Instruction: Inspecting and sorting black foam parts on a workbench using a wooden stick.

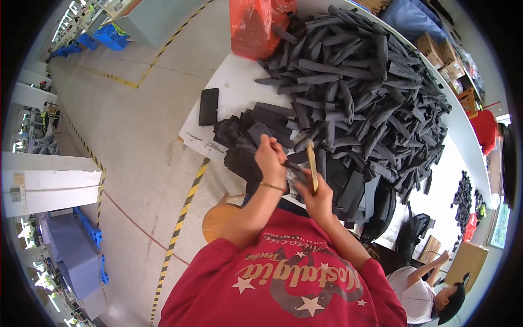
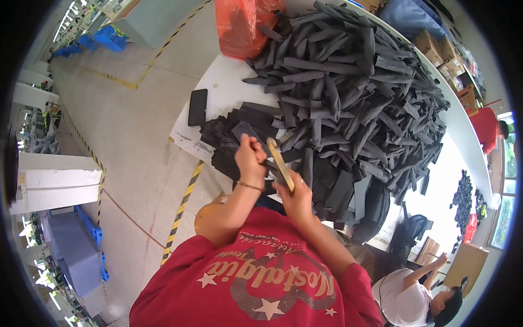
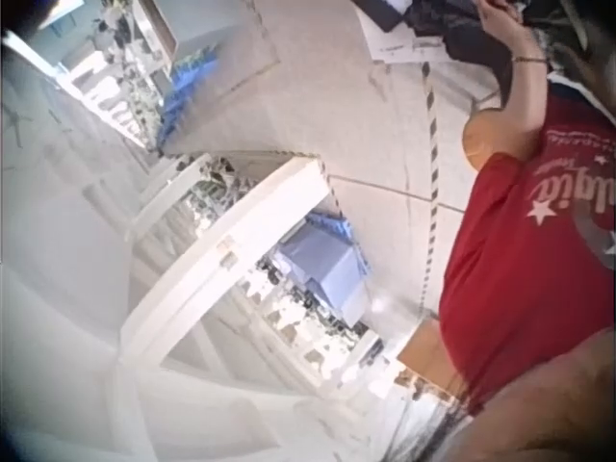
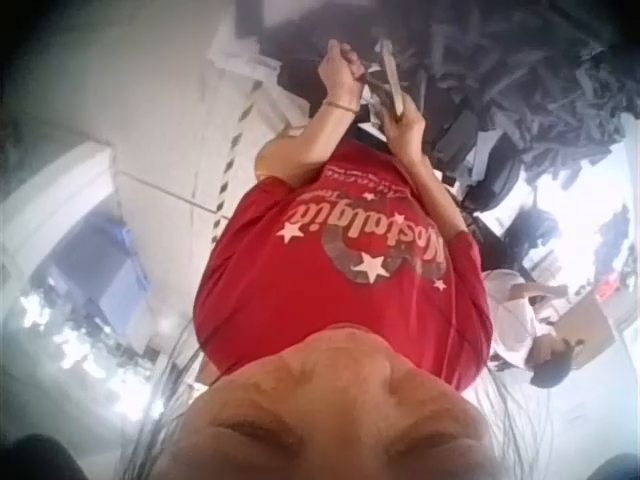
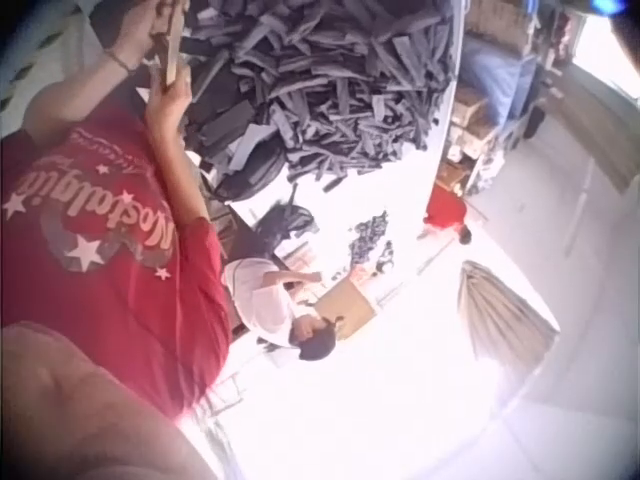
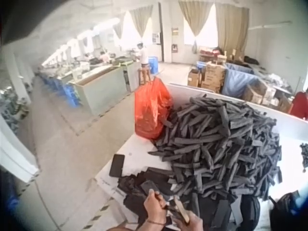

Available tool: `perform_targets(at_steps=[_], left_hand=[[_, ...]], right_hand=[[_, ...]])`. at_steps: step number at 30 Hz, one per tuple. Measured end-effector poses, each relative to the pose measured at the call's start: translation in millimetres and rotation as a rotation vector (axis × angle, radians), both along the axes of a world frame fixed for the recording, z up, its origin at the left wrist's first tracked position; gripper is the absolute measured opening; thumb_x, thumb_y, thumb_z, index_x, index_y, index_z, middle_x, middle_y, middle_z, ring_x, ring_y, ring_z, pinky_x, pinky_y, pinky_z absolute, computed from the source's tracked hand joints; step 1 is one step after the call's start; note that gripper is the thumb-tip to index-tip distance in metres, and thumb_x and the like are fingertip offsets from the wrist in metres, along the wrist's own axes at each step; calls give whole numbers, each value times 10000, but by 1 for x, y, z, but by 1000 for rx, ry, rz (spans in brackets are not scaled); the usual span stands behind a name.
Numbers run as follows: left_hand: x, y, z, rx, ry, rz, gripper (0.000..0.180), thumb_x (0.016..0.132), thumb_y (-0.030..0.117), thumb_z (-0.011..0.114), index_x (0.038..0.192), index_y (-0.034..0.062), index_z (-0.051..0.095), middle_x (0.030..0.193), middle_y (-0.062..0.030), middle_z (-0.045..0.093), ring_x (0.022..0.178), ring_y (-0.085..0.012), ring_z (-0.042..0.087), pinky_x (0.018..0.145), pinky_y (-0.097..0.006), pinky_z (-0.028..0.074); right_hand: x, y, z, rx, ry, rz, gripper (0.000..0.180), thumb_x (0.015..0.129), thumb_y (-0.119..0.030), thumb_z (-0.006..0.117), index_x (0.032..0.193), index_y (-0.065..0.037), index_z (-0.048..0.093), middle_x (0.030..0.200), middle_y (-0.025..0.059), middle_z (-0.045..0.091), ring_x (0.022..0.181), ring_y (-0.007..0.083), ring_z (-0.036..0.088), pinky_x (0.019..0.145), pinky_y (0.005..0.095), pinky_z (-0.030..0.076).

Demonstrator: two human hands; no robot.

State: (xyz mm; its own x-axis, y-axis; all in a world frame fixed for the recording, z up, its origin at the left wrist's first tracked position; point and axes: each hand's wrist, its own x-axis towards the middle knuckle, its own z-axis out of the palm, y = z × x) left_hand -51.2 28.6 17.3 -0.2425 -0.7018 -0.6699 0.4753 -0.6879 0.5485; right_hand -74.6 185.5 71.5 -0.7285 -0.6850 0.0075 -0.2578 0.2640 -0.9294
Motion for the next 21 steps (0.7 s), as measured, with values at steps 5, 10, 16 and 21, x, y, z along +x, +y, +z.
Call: perform_targets(at_steps=[5, 10, 16, 21], left_hand=[[12, 7, -11, -420, -20, -404, 318, 911, 336, 627, 851, 26, 585, 619, -1, 515, 485, -94, 502, 426, -229, 364], [17, 4, 8, -502, 99, -1176, 307, 974, 305, 510, 862, 19, 528, 618, -10, 521, 466, -125, 538, 447, -254, 435], [9, 15, 24, -567, 52, -1043, 325, 1002, 296, 417, 805, 46, 481, 576, -30, 519, 427, -124, 521, 430, -250, 425], [44, 25, -8, -518, -54, -1089, 308, 979, 262, 457, 753, 58, 502, 630, -54, 554, 477, -169, 548, 477, -301, 452]], right_hand=[[-37, -37, -24, -151, -105, -32, 130, 863, -87, 684, 842, 21, 614, 654, 57, 545, 595, 98, 450, 534, 274, 387], [-84, -60, -14, 1, 33, -22, 236, 856, -183, 718, 754, 9, 625, 559, -17, 464, 527, 66, 393, 465, 275, 329], [-128, -96, 2, -116, -107, -325, 293, 875, -228, 702, 738, 22, 633, 563, -77, 441, 543, 31, 359, 467, 246, 277], [-211, -98, -5, -116, 214, -615, 373, 875, -312, 703, 989, 40, 650, 619, -13, 515, 573, 86, 436, 525, 268, 359]])
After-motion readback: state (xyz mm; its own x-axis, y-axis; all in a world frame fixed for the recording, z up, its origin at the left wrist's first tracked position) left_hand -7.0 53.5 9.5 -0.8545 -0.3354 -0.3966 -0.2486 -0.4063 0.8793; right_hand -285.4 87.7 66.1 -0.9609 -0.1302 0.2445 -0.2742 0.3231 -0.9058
